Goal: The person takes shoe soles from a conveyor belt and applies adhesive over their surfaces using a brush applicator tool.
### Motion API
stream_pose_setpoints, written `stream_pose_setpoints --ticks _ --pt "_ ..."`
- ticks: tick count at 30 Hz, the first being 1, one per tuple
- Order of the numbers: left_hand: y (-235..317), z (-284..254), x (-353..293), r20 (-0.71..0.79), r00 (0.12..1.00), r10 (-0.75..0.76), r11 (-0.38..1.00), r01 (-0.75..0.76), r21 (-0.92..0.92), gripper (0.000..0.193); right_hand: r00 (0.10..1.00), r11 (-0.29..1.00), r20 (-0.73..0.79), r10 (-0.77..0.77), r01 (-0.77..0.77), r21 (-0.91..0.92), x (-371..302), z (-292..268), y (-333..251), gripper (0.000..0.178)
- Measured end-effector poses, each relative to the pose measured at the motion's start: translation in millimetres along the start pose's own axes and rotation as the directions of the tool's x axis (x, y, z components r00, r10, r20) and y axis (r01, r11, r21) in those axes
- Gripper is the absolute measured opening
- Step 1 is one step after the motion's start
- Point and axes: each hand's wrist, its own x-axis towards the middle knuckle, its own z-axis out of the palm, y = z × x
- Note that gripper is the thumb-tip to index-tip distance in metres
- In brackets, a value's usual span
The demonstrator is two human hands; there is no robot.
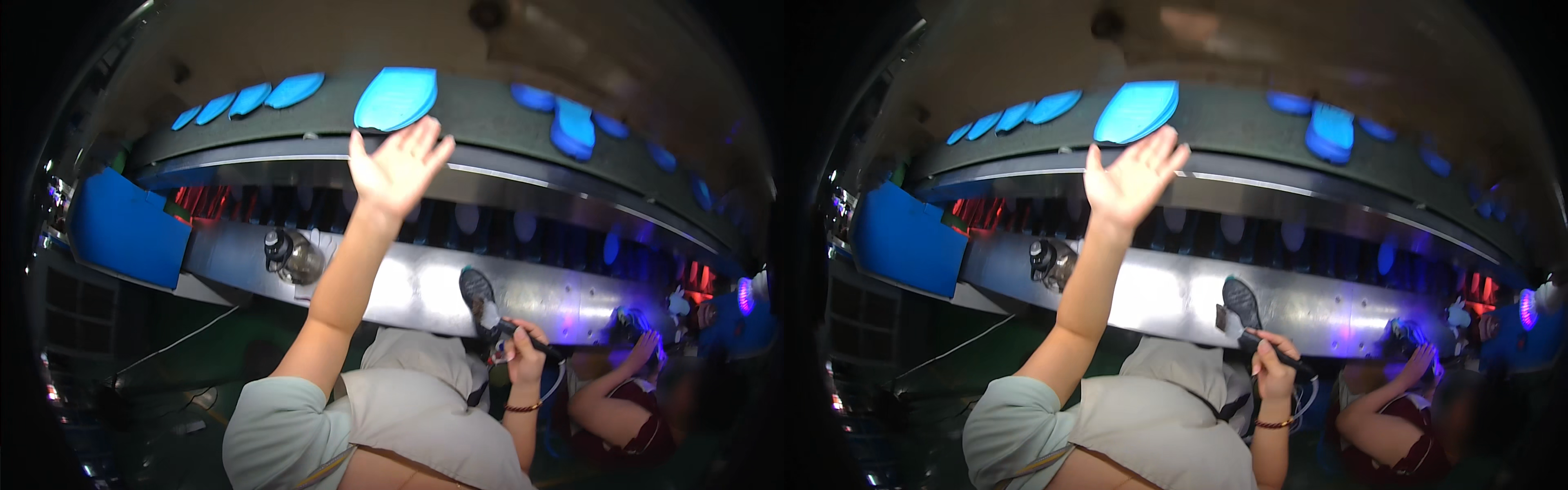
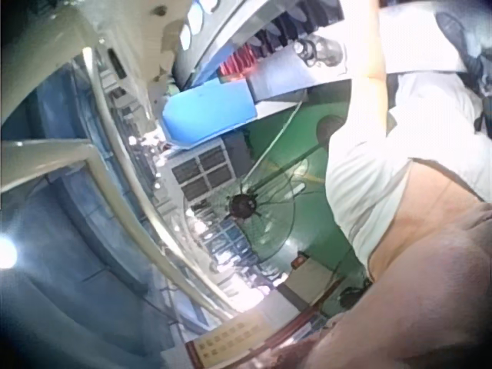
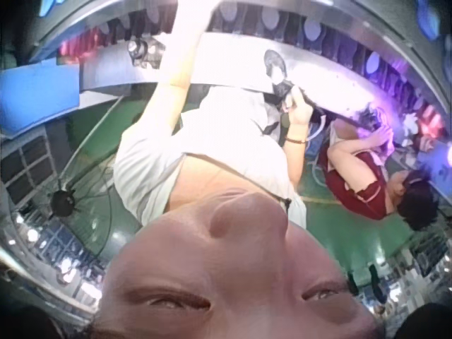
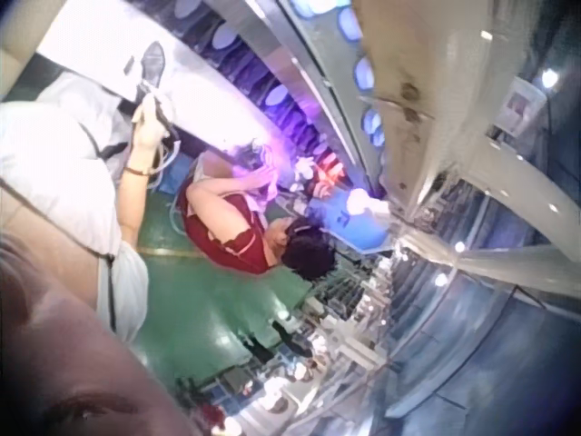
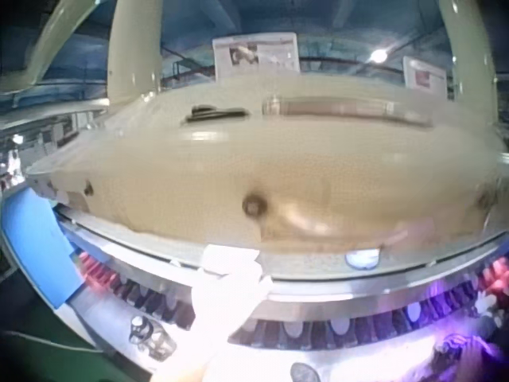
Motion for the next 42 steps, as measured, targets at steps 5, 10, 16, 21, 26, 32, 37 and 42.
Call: stream_pose_setpoints --ticks 5,10,16,21,26,32,37,42 --pt "-8.1 53.4 -61.1 0.322 0.835 -0.447 0.319 -0.188 0.929 0.029 0.994 0.998 -0.099 0.054 -0.051 0.036 5.8 -12.5 27.0 0.014" --pt "32.0 159.4 -89.2 0.856 0.383 -0.348 -0.112 -0.923 0.367 0.039 0.984 0.994 -0.15 0.095 -0.085 0.072 10.7 -23.0 28.2 0.013" --pt "29.5 245.3 -14.5 0.874 0.377 -0.306 -0.51 -0.84 0.184 0.067 0.987 0.99 -0.092 0.132 -0.126 0.067 26.3 -6.1 26.0 0.014" --pt "34.9 262.4 -10.3 0.544 0.781 -0.307 -0.7 -0.573 0.428 0.079 0.981 0.979 -0.016 0.191 -0.19 0.069 35.2 -6.2 25.8 0.014" --pt "48.1 263.7 1.1 0.357 0.873 -0.333 -0.691 -0.484 0.537 0.078 0.979 0.979 0.009 0.202 -0.202 0.039 45.8 -34.5 46.2 0.015" --pt "42.1 256.3 -5.1 0.514 0.825 -0.236 -0.689 -0.515 0.511 0.08 0.972 0.972 0.041 0.229 -0.231 0.047 60.0 -29.1 46.8 0.015" --pt "37.8 256.5 -10.3 0.574 0.781 -0.246 -0.732 -0.538 0.418 0.067 0.967 0.966 0.04 0.252 -0.253 0.05 67.3 -26.4 47.0 0.015" --pt "37.6 255.1 -16.2 0.717 0.641 -0.274 -0.714 -0.635 0.295 0.068 0.961 0.959 0.026 0.276 -0.277 0.052 66.5 -25.1 46.1 0.015"
